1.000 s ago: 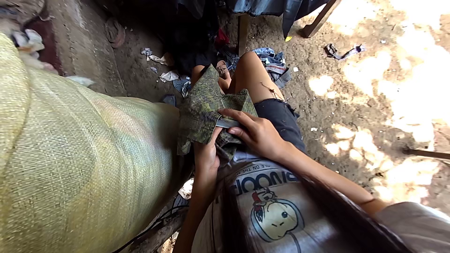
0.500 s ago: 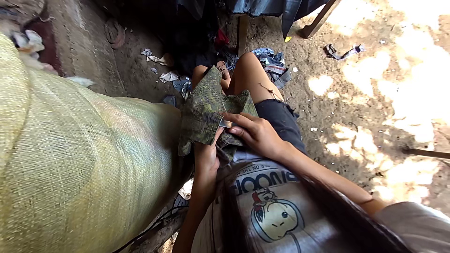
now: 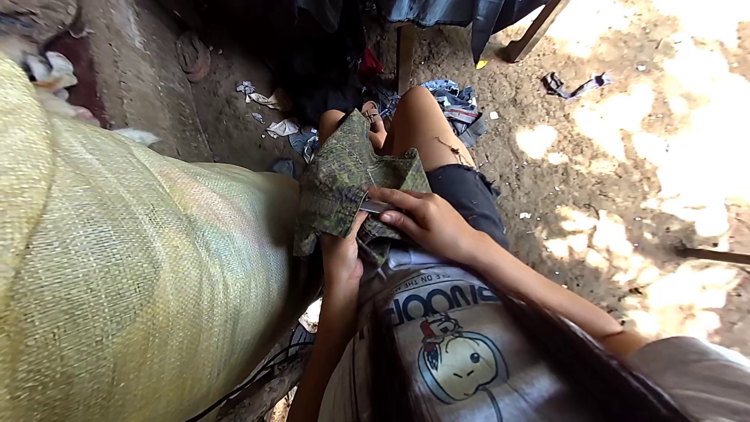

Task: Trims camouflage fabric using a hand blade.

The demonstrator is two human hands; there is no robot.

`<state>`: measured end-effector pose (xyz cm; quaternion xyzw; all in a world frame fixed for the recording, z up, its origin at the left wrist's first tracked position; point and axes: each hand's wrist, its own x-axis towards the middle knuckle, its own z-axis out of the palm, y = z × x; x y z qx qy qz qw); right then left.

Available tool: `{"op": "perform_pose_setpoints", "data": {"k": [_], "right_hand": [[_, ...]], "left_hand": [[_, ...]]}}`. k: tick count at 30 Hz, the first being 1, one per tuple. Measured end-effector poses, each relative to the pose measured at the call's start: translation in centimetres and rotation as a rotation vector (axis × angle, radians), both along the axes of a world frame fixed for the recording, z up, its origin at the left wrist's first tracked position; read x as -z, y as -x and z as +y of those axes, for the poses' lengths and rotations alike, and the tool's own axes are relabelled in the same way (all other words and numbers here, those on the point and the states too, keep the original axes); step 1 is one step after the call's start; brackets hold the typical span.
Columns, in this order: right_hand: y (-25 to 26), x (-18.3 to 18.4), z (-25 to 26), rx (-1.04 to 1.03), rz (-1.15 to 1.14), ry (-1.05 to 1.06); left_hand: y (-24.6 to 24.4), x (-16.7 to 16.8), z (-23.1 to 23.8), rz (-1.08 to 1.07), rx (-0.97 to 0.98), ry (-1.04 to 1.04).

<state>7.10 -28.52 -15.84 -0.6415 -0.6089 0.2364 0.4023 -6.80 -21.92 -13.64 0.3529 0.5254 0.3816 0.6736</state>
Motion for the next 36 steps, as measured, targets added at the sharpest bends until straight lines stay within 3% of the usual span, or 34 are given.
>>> {"op": "perform_pose_setpoints", "data": {"k": [3, 7, 16, 27, 30, 33, 36], "right_hand": [[0.4, -0.1, -0.3, 0.076, -0.162, -0.043], [0.7, -0.1, -0.5, 0.126, -0.207, -0.066], [1.1, -0.4, -0.2, 0.150, -0.160, -0.033], [1.2, -0.4, 0.2, 0.130, -0.089, -0.037], [0.6, -0.3, -0.1, 0.072, 0.192, 0.011], [-0.3, -0.9, 0.4, 0.013, 0.839, 0.241], [-0.9, -1.1, 0.8, -0.043, 1.009, 0.363]], "left_hand": [[-0.2, -0.2, -0.3, 0.009, -0.002, -0.030], [-0.3, 0.0, -0.6, -0.010, -0.011, -0.049], [-0.3, 1.0, -1.1, 0.101, -0.068, -0.077], [-0.8, 1.0, -2.0, 0.006, -0.082, -0.063], [-0.5, 1.5, -1.9, 0.015, -0.070, -0.065], [-0.1, 2.4, -1.3, 0.097, -0.042, -0.115], [0.0, 2.3, -0.7, 0.119, 0.016, -0.110]]}}
